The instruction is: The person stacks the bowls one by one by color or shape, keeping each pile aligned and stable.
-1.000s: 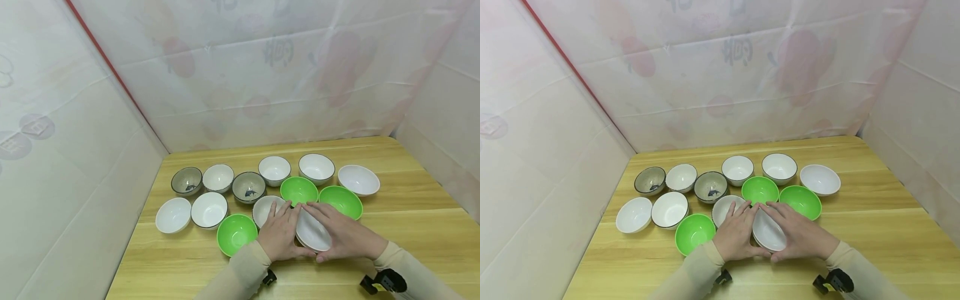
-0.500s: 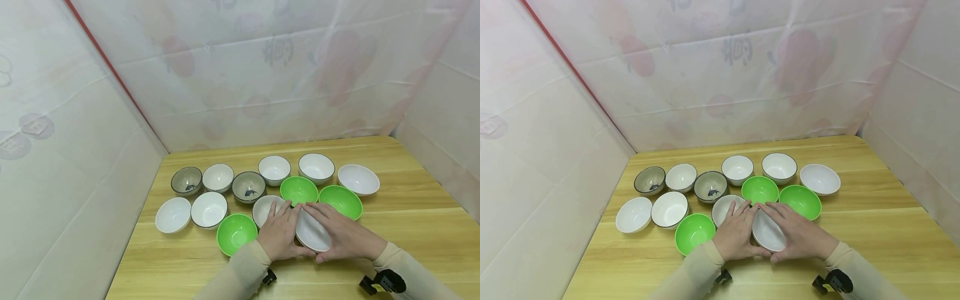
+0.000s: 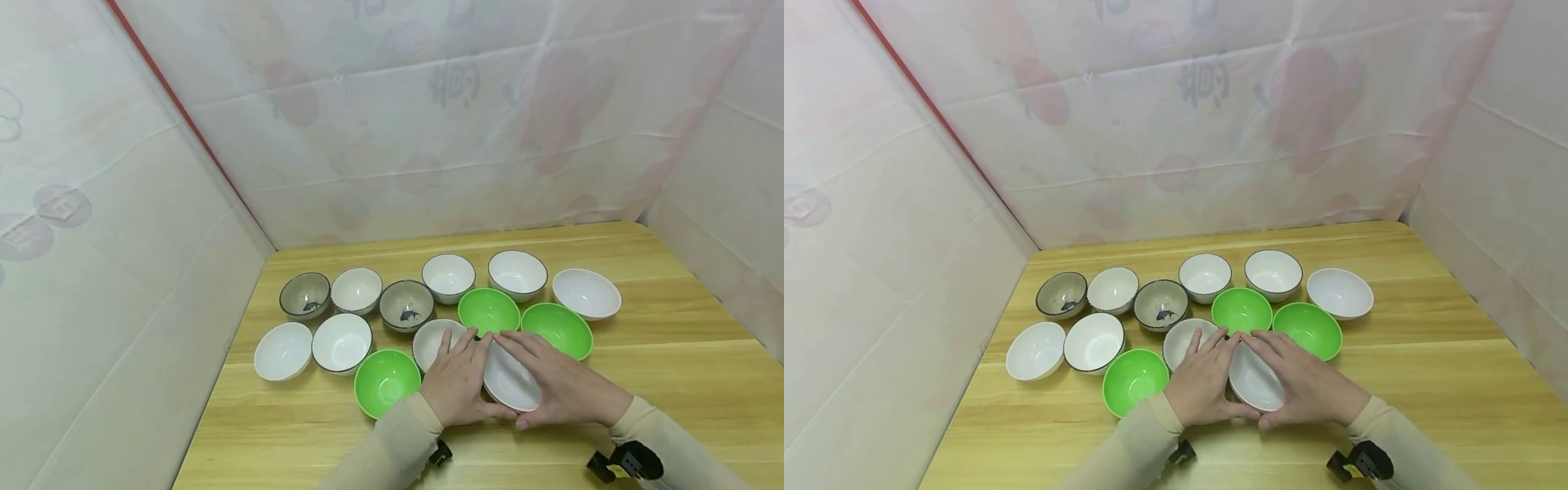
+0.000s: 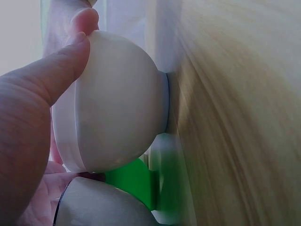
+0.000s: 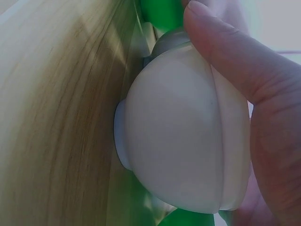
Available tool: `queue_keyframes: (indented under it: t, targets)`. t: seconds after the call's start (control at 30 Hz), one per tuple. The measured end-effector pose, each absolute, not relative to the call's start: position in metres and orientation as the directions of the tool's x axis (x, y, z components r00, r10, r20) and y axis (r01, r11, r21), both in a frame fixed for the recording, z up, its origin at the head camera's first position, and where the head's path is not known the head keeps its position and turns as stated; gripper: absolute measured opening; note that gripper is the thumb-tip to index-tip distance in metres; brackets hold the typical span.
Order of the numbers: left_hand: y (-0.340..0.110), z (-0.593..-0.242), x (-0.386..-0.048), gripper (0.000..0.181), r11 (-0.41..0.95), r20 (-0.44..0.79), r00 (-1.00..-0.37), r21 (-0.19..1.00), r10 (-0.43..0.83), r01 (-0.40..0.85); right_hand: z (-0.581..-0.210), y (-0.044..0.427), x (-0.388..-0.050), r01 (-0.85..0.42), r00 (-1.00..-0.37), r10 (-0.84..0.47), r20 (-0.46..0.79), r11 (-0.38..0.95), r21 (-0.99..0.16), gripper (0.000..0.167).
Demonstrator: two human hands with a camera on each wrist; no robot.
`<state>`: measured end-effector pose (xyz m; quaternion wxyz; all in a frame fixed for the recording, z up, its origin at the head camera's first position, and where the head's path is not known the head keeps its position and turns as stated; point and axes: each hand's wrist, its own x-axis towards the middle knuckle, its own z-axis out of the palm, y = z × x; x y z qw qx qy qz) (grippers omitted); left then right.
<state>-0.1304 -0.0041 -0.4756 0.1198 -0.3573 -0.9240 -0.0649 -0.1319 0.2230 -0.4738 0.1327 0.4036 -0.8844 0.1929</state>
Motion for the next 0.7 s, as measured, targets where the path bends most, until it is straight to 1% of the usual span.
queue_keyframes:
  t: [0.33,0.7]
  targets:
    - [-0.0041,-0.4758,-0.1301,0.125,0.737,0.27,-0.711,0.008,0.649,0.676,-0.475,0.2233,-0.1323,-0.768,-0.633,-0.658,0.408,0.6,-0.224,0.13]
    - [-0.0041,-0.4747,-0.13,0.124,0.734,0.262,-0.713,0.023,0.651,0.679,-0.4722,0.2245,-0.1311,-0.762,-0.644,-0.668,0.373,0.606,-0.229,0.132]
